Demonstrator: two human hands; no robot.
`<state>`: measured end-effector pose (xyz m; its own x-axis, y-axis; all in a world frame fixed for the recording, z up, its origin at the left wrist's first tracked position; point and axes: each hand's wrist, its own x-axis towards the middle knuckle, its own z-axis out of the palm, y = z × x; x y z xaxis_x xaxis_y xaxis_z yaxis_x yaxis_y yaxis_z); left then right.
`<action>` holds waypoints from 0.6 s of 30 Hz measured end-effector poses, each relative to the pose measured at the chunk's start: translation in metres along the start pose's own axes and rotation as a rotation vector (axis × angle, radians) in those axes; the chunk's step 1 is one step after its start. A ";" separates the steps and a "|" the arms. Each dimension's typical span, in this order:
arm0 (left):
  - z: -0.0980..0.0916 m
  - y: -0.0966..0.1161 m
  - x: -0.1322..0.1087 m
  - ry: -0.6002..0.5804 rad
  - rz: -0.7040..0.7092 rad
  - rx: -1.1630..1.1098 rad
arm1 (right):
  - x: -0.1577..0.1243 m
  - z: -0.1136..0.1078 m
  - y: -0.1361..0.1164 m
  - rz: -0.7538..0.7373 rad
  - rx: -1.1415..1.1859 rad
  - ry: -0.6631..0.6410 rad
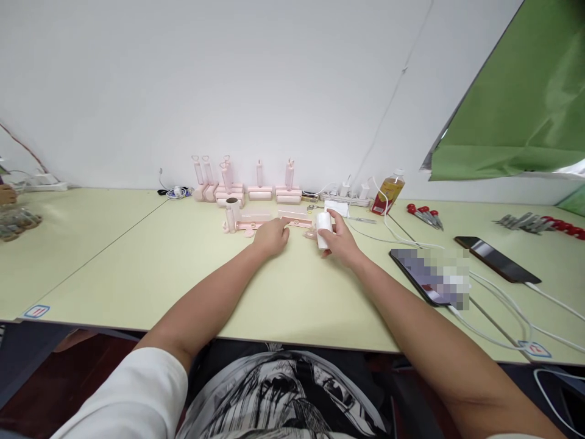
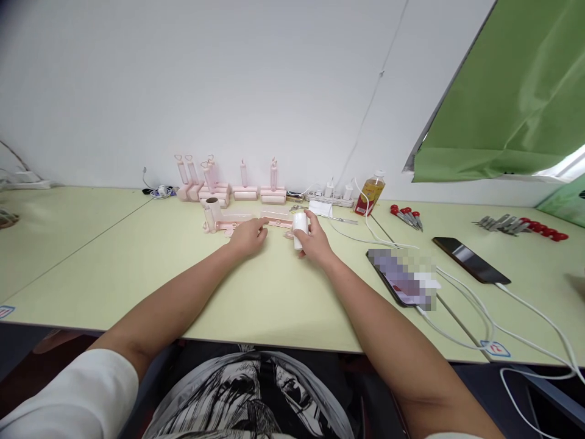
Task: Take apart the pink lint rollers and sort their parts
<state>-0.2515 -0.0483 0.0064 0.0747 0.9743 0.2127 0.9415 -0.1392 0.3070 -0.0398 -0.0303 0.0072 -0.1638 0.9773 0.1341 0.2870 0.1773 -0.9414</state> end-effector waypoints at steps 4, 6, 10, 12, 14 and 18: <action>0.006 -0.001 0.000 -0.032 -0.016 0.078 | 0.001 0.000 0.001 0.003 0.007 0.022; 0.008 0.000 0.003 -0.064 -0.040 0.112 | 0.001 0.001 0.001 0.008 0.008 0.026; 0.008 0.008 0.018 -0.117 -0.091 0.165 | 0.001 0.001 0.001 0.013 0.012 0.013; 0.007 0.014 0.026 -0.147 -0.108 0.179 | 0.002 0.000 0.003 0.018 0.014 0.016; 0.006 0.019 0.031 -0.169 -0.122 0.188 | 0.004 -0.002 0.004 0.018 0.019 0.030; -0.003 0.026 0.019 -0.209 -0.137 0.222 | 0.007 -0.004 0.006 -0.004 0.032 0.054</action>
<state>-0.2264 -0.0344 0.0217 -0.0137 0.9997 -0.0186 0.9943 0.0156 0.1056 -0.0356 -0.0221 0.0039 -0.1134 0.9817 0.1532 0.2564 0.1778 -0.9501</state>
